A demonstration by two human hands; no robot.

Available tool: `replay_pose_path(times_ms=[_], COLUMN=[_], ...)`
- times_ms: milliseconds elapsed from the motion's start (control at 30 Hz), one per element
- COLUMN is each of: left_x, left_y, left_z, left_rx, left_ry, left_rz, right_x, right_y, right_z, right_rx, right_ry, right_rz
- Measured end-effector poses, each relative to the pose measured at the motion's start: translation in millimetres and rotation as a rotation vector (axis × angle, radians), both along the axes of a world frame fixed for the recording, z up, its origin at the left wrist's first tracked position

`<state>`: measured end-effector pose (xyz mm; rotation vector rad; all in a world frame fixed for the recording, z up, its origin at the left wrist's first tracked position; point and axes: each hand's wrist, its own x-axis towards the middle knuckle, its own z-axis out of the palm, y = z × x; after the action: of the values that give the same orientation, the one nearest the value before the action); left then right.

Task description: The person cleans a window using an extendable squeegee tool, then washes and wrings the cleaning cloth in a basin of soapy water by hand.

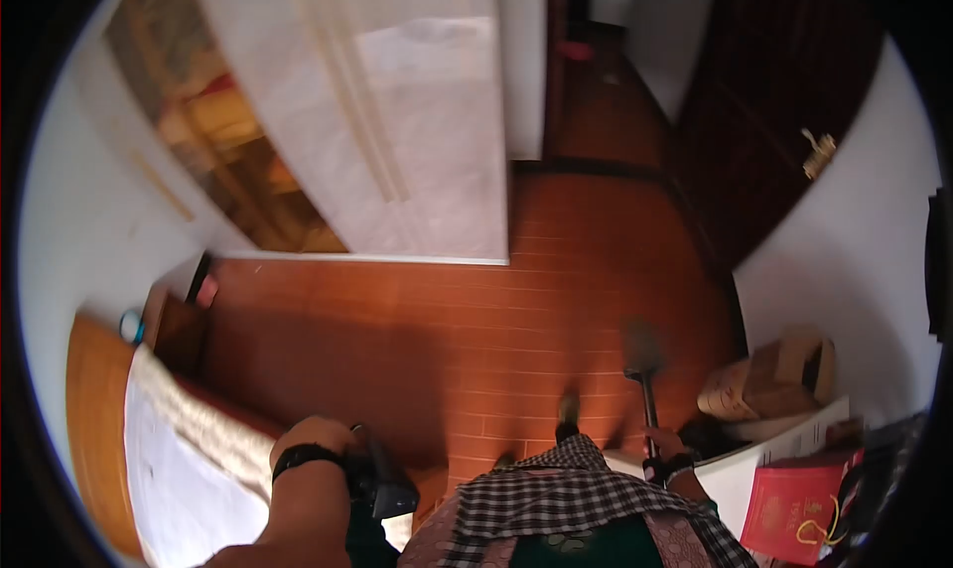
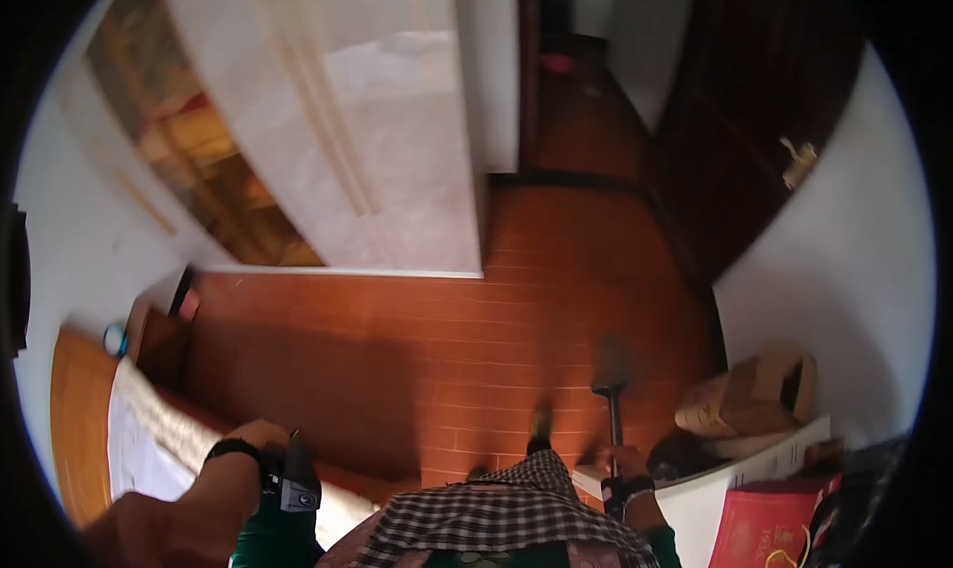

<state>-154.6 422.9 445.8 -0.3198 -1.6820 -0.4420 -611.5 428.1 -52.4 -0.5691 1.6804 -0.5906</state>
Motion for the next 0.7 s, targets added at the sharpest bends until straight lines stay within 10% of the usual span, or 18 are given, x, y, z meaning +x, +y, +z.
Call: replay_pose_path(times_ms=[100, 167, 200, 300, 433, 500, 700], left_x=[-59, -69, -86, -96, 1, 55, -1], left_y=[-122, -179, -218, -350, -334, -271, -307], left_z=[-49, -68, -126, -299, -487, -590, -555], left_rx=[-0.267, 0.086, 0.914, 1.189, 1.161, 2.022, 2.532], left_ry=[0.337, -0.624, -0.301, -0.713, -1.936, -1.206, -1.043], left_rz=[-0.047, 0.831, 0.646, 0.498, 0.668, 0.612, 0.754], right_x=[-31, -44, -62, -99, -138, -159, -194], right_y=[-43, -77, -101, -154, -231, -261, -411], right_z=[-17, 11, 5, -40, -42, -30, -15], right_rx=[0.115, 0.074, 0.072, 0.244, 0.337, 0.110, 0.387], right_ry=[-0.059, -0.077, -0.079, -0.180, -0.120, -0.171, -0.052], right_rz=[-0.123, -0.076, -0.092, -0.230, -0.146, 0.047, -0.136])
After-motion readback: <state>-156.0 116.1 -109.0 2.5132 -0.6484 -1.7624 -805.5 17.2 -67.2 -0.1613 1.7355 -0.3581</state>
